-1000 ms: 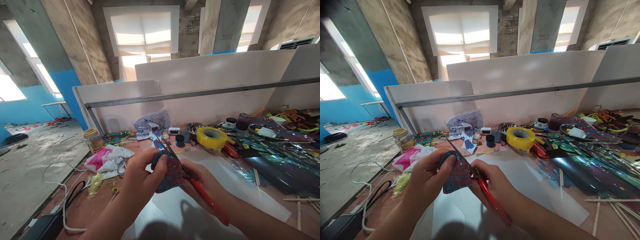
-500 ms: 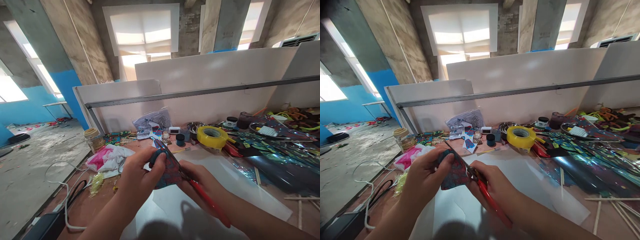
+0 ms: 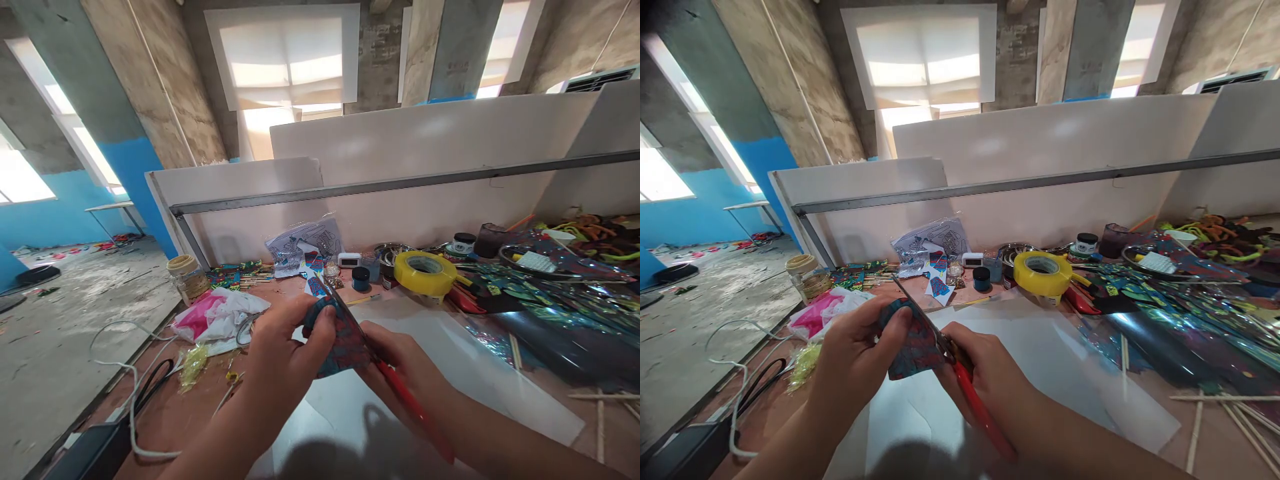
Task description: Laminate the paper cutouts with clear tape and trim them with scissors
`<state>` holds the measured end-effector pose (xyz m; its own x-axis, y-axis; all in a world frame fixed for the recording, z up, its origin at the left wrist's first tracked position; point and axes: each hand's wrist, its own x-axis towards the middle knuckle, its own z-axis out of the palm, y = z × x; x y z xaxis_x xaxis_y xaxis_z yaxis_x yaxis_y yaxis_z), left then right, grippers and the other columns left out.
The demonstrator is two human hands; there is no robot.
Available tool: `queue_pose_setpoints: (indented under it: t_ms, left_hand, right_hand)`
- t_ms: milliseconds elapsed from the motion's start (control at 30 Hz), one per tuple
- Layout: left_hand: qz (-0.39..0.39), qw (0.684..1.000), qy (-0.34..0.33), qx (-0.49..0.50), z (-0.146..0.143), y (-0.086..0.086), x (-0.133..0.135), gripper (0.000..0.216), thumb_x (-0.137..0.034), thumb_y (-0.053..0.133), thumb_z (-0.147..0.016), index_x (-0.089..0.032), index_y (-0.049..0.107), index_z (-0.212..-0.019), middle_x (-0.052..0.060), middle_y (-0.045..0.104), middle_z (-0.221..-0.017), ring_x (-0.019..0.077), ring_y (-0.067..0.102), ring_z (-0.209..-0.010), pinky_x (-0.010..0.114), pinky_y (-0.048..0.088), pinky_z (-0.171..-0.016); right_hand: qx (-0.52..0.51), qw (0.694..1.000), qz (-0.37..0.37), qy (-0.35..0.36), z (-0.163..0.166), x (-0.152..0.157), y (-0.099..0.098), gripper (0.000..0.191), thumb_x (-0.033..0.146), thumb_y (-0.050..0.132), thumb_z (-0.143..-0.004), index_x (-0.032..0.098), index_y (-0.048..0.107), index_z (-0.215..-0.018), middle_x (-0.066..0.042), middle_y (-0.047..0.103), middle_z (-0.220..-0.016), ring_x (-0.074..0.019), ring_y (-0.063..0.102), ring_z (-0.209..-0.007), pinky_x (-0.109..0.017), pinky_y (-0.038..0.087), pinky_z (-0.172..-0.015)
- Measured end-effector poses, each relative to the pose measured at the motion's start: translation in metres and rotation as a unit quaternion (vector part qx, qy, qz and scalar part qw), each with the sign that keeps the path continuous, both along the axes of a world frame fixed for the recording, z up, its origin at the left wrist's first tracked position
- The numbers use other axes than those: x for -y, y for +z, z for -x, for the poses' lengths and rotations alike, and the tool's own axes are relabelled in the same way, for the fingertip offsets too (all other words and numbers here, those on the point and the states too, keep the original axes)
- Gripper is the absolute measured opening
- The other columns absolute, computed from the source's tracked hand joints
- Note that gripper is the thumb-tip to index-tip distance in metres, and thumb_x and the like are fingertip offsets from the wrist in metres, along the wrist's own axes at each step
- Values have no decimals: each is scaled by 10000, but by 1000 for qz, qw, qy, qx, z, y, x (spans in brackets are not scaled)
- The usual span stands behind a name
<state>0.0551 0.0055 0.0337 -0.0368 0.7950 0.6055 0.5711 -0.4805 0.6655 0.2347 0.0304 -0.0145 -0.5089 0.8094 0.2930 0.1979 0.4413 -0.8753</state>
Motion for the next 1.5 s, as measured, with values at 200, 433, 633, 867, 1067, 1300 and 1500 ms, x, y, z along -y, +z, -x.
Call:
queue_pose_setpoints:
  t_ms: [200,433,633,867,1067,1300,1500]
  left_hand:
    - [-8,1000,-18,9,1,1,0,313,-290,529,-919,-187,578,-627,-40,501,-573,99,443,-537,212,353,-525]
    - [15,998,-22,57,1,4,1,327,-316,539,-917,-190,593,-621,-34,513,-584,108,435,-553,213,362,-517]
    - [-7,1000,7,25,3,6,4,315,-308,525,-925,-187,626,-652,-2,625,-674,123,528,-625,234,377,-561]
    - [-8,1000,13,9,6,6,3,310,-302,529,-919,-188,625,-647,-7,605,-649,118,507,-592,239,365,-542]
    - [14,1000,-9,15,6,4,-1,338,-336,529,-920,-186,602,-626,1,596,-661,119,493,-594,233,369,-535]
    - [3,1000,-3,-1,4,7,1,329,-307,525,-911,-190,577,-608,-29,501,-594,108,418,-553,226,347,-519]
    - [1,1000,-21,3,5,4,0,337,-303,518,-923,-193,546,-606,-33,470,-582,110,425,-555,224,354,-519]
  right_hand:
    - [18,1000,-18,-3,-2,2,7,205,325,572,-942,207,530,-780,44,479,-674,-124,377,-599,-244,297,-540]
    - [-38,997,64,24,0,0,4,157,312,577,-932,202,577,-820,28,486,-715,-145,394,-658,-265,329,-586]
    - [-42,997,63,18,2,4,12,198,392,611,-890,197,591,-861,7,520,-757,-157,422,-681,-272,351,-600]
    - [-36,993,103,54,0,4,22,181,366,564,-913,188,588,-897,-17,535,-805,-171,425,-711,-286,355,-622]
    - [-17,994,90,60,-2,4,23,172,327,510,-939,178,593,-908,-9,508,-792,-161,401,-697,-277,320,-598]
    - [-1,998,59,35,0,6,16,179,336,568,-875,201,504,-778,26,452,-706,-138,372,-652,-267,273,-567]
    - [-23,997,64,25,1,7,16,153,242,548,-883,208,487,-747,42,436,-662,-125,368,-621,-256,278,-549]
